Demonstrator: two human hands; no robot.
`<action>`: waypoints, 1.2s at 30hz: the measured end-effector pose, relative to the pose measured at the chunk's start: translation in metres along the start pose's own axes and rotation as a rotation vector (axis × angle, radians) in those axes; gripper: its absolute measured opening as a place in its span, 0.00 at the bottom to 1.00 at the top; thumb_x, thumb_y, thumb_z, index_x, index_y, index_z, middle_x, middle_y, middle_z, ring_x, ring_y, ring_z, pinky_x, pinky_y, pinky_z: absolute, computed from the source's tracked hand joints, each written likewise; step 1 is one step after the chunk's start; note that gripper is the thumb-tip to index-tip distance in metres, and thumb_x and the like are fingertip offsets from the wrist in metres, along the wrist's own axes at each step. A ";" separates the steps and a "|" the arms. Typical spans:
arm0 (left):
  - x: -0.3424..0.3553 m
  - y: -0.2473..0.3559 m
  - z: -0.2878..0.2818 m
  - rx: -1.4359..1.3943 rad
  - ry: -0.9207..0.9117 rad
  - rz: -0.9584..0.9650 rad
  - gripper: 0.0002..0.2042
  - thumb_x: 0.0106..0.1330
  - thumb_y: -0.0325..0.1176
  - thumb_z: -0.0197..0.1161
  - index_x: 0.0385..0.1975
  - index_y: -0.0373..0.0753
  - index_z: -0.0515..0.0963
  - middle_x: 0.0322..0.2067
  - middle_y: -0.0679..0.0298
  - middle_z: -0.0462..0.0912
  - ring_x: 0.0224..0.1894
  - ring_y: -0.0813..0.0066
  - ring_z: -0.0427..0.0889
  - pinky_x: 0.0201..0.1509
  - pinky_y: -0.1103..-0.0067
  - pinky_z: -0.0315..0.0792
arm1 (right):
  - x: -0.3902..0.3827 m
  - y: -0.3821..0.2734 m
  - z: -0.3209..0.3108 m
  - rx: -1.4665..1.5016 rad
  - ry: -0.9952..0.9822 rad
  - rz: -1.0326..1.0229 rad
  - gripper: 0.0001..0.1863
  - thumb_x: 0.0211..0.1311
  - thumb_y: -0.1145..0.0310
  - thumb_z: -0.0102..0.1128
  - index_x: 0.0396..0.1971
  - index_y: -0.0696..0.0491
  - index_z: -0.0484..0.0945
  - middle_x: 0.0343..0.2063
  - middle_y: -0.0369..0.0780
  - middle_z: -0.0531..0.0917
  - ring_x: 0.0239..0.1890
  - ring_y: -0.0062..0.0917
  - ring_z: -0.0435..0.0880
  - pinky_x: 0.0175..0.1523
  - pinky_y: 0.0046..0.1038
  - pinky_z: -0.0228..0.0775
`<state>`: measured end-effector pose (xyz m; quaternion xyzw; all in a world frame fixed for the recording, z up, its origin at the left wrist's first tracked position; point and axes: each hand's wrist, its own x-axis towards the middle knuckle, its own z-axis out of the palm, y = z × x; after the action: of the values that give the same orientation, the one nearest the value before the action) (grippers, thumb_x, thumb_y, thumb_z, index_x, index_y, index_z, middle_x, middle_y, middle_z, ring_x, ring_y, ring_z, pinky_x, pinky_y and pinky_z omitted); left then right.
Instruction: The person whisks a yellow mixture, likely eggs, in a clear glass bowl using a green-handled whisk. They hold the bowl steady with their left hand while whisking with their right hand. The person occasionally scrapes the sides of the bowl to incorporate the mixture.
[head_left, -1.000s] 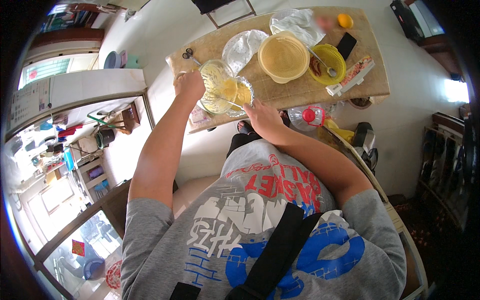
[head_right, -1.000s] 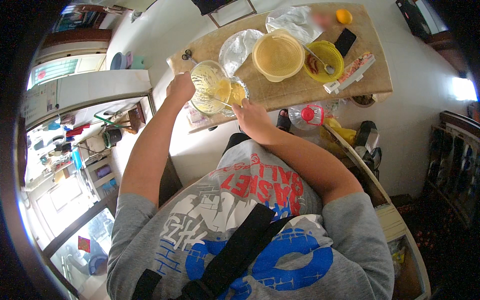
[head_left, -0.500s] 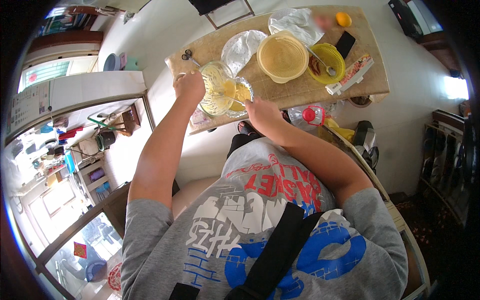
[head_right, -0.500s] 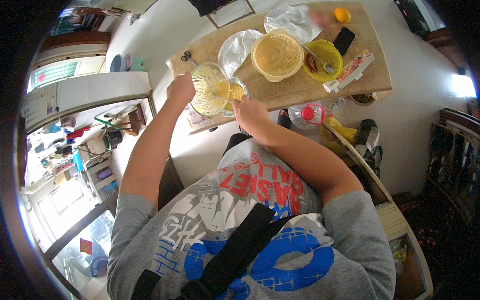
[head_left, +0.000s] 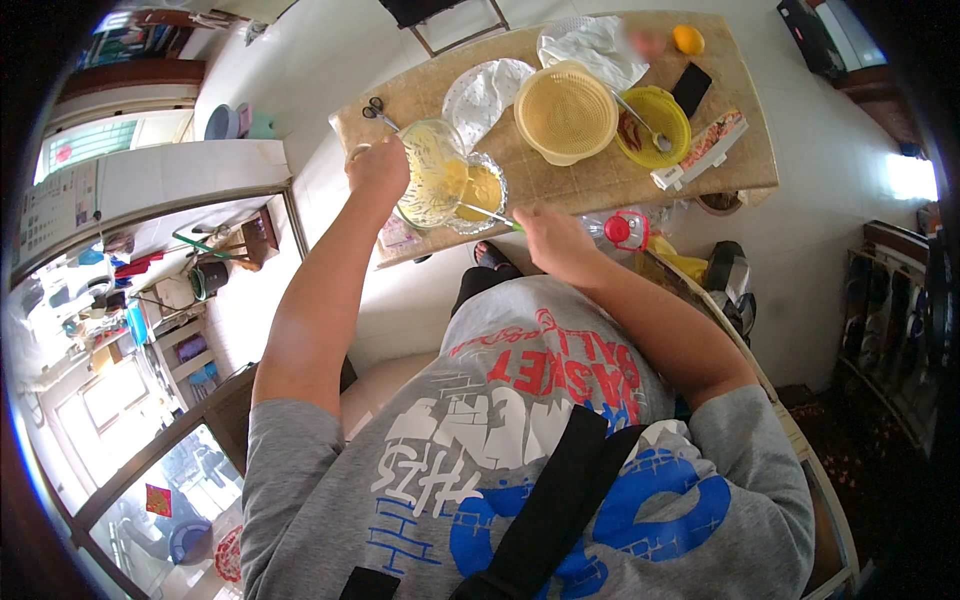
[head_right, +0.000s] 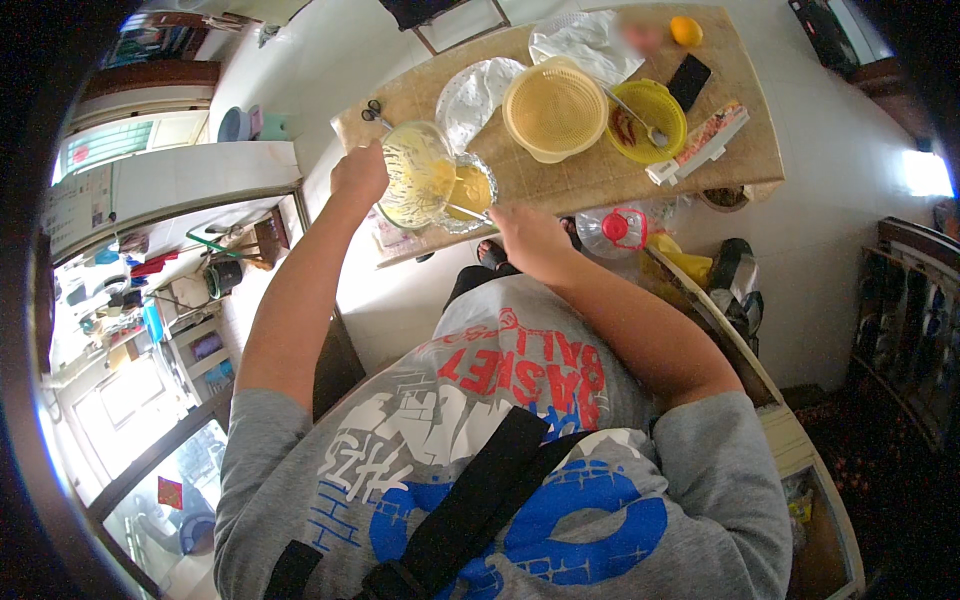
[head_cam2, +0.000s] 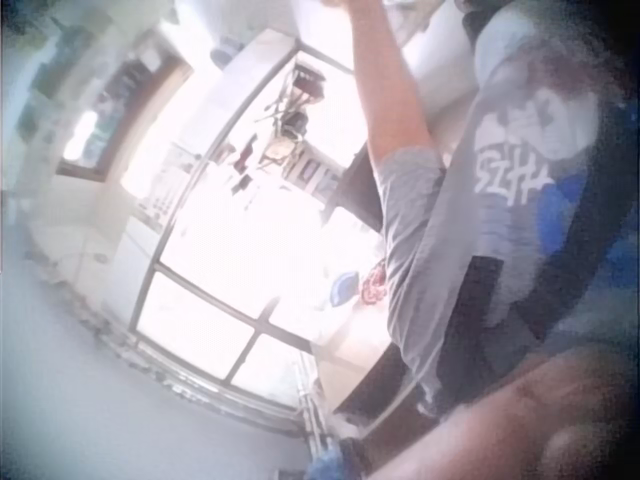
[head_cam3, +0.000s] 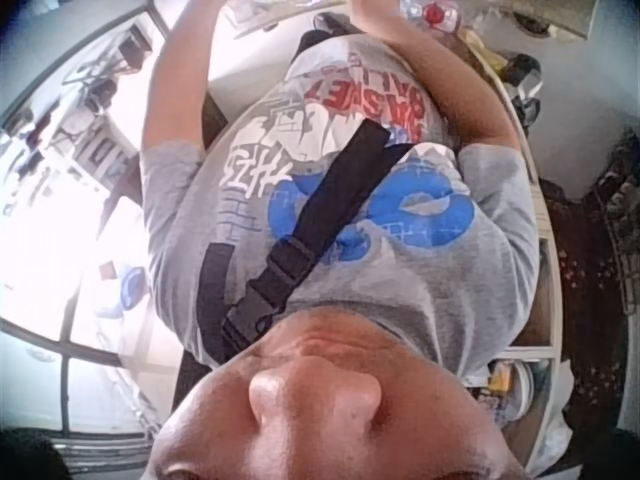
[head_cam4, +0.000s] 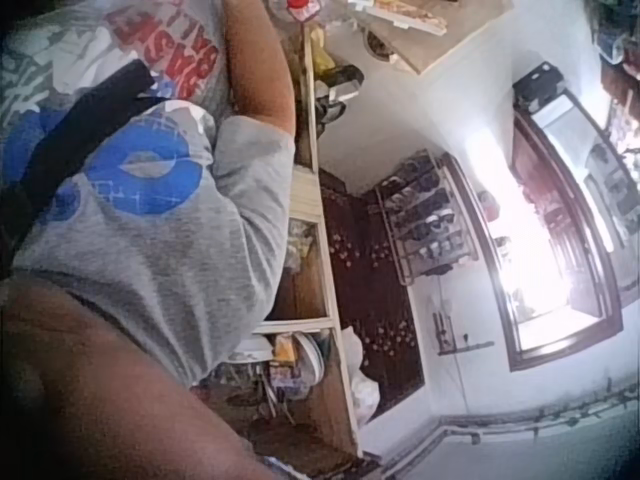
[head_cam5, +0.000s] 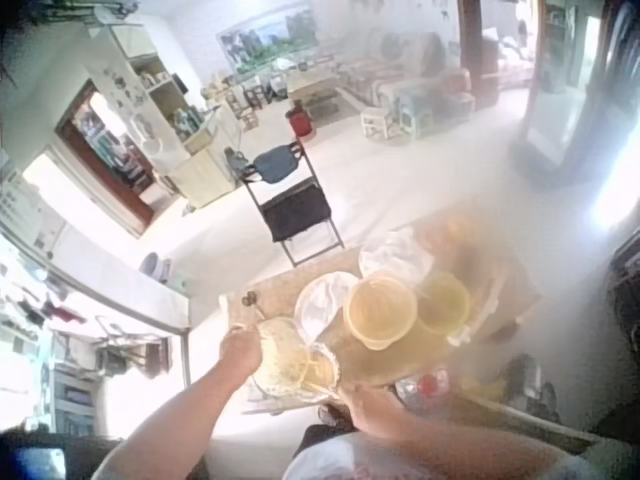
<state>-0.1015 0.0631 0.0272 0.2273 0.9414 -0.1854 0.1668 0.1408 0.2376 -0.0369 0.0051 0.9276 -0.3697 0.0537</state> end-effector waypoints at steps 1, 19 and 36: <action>0.000 -0.002 0.001 0.002 0.004 0.007 0.14 0.66 0.27 0.54 0.50 0.32 0.76 0.43 0.45 0.84 0.47 0.50 0.85 0.48 0.61 0.80 | -0.001 0.011 0.006 -0.003 0.028 0.016 0.13 0.62 0.73 0.54 0.47 0.57 0.75 0.37 0.51 0.81 0.40 0.47 0.83 0.42 0.45 0.76; -0.004 -0.006 -0.002 -0.069 -0.009 -0.022 0.13 0.66 0.28 0.54 0.46 0.30 0.80 0.44 0.44 0.85 0.51 0.50 0.84 0.53 0.61 0.79 | -0.009 0.038 0.034 0.049 0.046 -0.018 0.14 0.62 0.74 0.52 0.48 0.53 0.72 0.39 0.52 0.78 0.39 0.51 0.83 0.40 0.48 0.76; 0.003 -0.007 0.007 -0.035 -0.020 -0.007 0.13 0.66 0.29 0.55 0.46 0.32 0.80 0.45 0.46 0.85 0.51 0.51 0.84 0.53 0.62 0.79 | -0.009 0.035 0.047 0.037 0.031 -0.043 0.14 0.61 0.75 0.51 0.48 0.52 0.72 0.39 0.50 0.77 0.39 0.49 0.82 0.40 0.47 0.76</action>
<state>-0.1064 0.0554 0.0222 0.2190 0.9436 -0.1715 0.1795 0.1557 0.2307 -0.0937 -0.0084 0.9213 -0.3875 0.0312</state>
